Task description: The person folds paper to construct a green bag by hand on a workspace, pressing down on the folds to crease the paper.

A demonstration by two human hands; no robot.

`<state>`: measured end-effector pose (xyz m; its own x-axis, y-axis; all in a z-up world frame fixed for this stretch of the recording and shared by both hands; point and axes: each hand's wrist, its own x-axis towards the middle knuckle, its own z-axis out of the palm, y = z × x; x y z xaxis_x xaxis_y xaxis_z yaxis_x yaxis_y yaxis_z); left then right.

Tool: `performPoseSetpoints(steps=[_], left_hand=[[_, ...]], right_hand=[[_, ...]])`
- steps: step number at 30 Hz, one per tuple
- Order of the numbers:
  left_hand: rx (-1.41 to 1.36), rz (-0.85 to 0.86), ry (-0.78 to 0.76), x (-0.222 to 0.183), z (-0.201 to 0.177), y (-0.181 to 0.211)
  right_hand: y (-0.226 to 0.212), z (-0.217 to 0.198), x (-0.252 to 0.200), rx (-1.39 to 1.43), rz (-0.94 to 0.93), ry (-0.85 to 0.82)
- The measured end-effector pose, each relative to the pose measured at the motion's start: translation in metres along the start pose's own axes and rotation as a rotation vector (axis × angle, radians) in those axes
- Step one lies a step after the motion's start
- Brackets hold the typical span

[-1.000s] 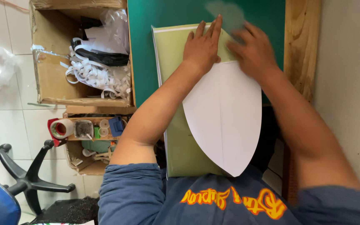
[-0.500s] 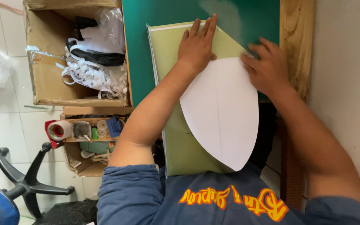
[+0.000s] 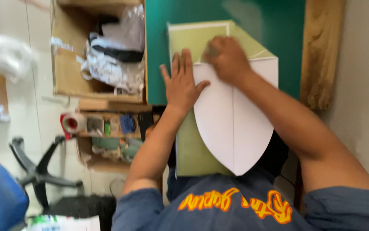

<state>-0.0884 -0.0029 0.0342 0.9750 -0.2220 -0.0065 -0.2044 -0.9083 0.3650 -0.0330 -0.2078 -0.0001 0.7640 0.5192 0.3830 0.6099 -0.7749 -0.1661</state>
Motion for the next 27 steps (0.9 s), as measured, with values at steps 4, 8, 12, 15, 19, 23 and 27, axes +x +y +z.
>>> performPoseSetpoints(steps=[4,8,12,15,19,23,27], left_hand=[[-0.138,0.083,0.126,-0.006,0.010,-0.008],[-0.176,0.080,0.164,-0.015,0.018,-0.013],[-0.217,0.111,0.244,-0.013,0.024,-0.015],[-0.243,0.142,0.274,-0.013,0.024,-0.015],[-0.262,0.162,0.281,-0.017,0.024,-0.014],[-0.261,0.188,0.324,-0.015,0.022,-0.010],[-0.106,0.207,0.242,-0.018,0.023,-0.009]], right_hand=[[-0.020,-0.017,0.003,0.049,-0.101,-0.012],[0.009,-0.010,0.010,-0.206,0.016,0.084],[-0.020,0.015,0.012,0.151,-0.038,0.010],[-0.037,0.005,0.014,-0.023,-0.212,-0.003],[-0.020,-0.003,0.022,-0.007,-0.041,0.026],[-0.035,0.024,0.002,0.074,-0.250,0.021],[0.027,0.027,0.001,-0.051,0.029,0.111]])
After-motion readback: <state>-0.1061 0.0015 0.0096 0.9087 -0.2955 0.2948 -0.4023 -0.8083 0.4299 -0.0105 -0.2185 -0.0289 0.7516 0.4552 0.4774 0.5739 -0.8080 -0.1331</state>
